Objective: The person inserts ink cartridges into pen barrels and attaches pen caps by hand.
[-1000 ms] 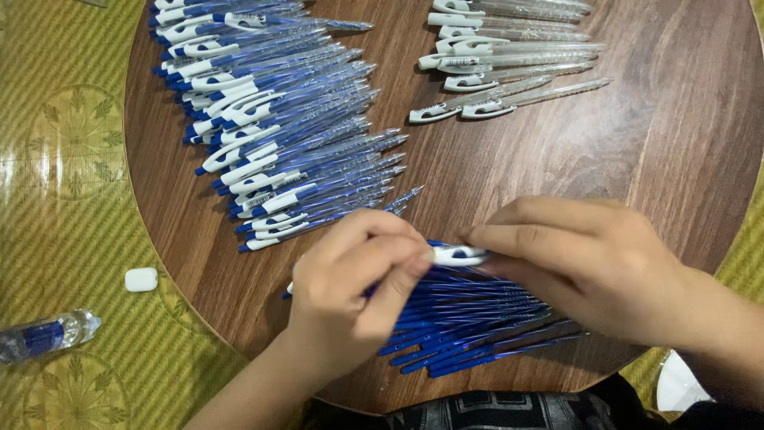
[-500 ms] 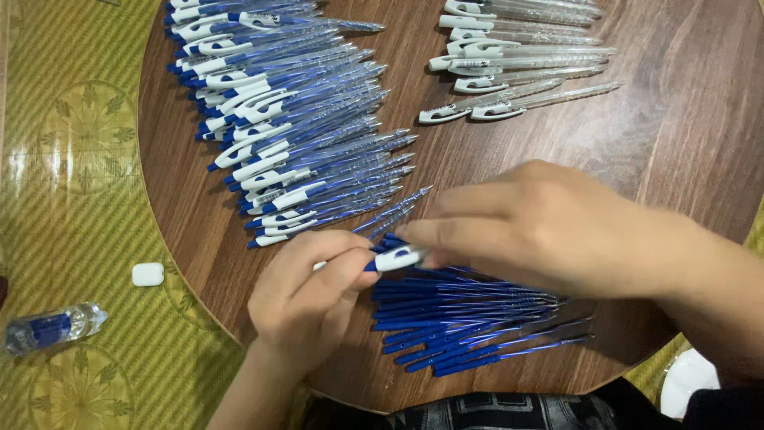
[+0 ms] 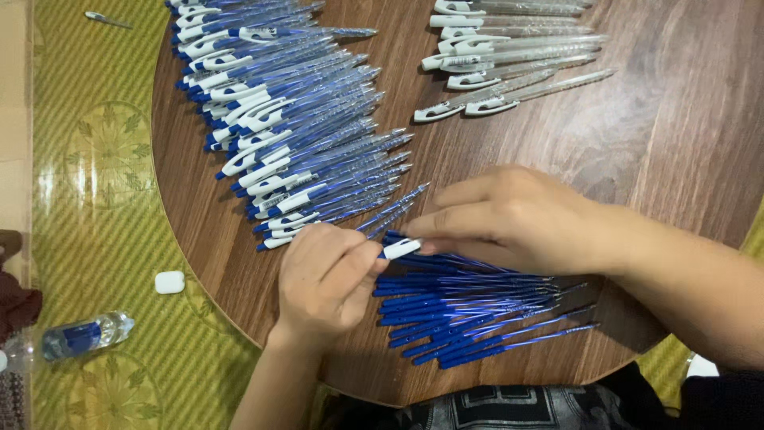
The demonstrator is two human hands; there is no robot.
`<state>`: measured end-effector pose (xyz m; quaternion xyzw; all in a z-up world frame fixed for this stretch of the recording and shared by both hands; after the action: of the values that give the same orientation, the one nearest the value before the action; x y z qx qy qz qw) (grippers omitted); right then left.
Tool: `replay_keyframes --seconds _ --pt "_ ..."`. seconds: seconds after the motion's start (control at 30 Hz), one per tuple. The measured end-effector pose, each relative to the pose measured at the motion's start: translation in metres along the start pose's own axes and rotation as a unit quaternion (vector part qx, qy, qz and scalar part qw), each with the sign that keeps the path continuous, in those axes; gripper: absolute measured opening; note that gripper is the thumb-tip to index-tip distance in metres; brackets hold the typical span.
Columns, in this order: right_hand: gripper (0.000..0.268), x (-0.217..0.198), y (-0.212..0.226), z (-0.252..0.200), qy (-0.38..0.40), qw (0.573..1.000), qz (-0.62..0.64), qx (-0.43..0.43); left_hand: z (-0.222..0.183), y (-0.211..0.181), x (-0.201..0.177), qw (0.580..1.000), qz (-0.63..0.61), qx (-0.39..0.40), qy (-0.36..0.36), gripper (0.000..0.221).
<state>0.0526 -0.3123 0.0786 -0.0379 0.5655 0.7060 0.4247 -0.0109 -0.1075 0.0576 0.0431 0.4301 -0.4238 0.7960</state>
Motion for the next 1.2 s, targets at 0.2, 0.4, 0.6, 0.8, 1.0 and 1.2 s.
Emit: replay_keyframes --seconds 0.2,0.4,0.6,0.8,1.0,1.2 --pt "0.022 0.004 0.012 -0.009 -0.04 0.96 -0.263 -0.085 0.002 -0.002 0.005 0.978 -0.14 -0.15 0.037 0.034" --pt "0.019 0.003 0.026 -0.003 -0.048 0.927 -0.33 -0.174 -0.001 0.0 0.004 0.939 -0.211 -0.256 0.087 0.041" --pt "0.031 -0.006 0.0 -0.022 0.023 0.946 -0.325 -0.003 -0.006 0.004 0.004 0.939 -0.205 -0.271 0.047 0.044" --pt "0.02 -0.008 0.006 -0.021 0.019 0.931 -0.363 -0.024 -0.01 0.002 0.009 0.93 -0.198 -0.307 0.049 0.048" --pt "0.011 -0.013 0.026 -0.007 -0.06 0.902 -0.399 -0.154 -0.006 0.002 0.011 0.905 -0.233 -0.346 0.09 0.048" --pt "0.017 -0.01 0.018 -0.008 -0.038 0.933 -0.345 -0.093 -0.007 0.003 -0.004 0.943 -0.137 -0.3 0.033 0.038"
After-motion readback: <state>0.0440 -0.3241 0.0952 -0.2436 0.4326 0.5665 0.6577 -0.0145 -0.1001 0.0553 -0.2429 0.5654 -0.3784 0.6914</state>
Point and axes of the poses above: each hand's wrist, its own z-axis towards the middle knuckle, its own x-axis out of the palm, y = z × x, the point moved 3 cm from there along z, towards the middle knuckle, and after that the axes turned 9 degrees about z, right-handed, at the moved point
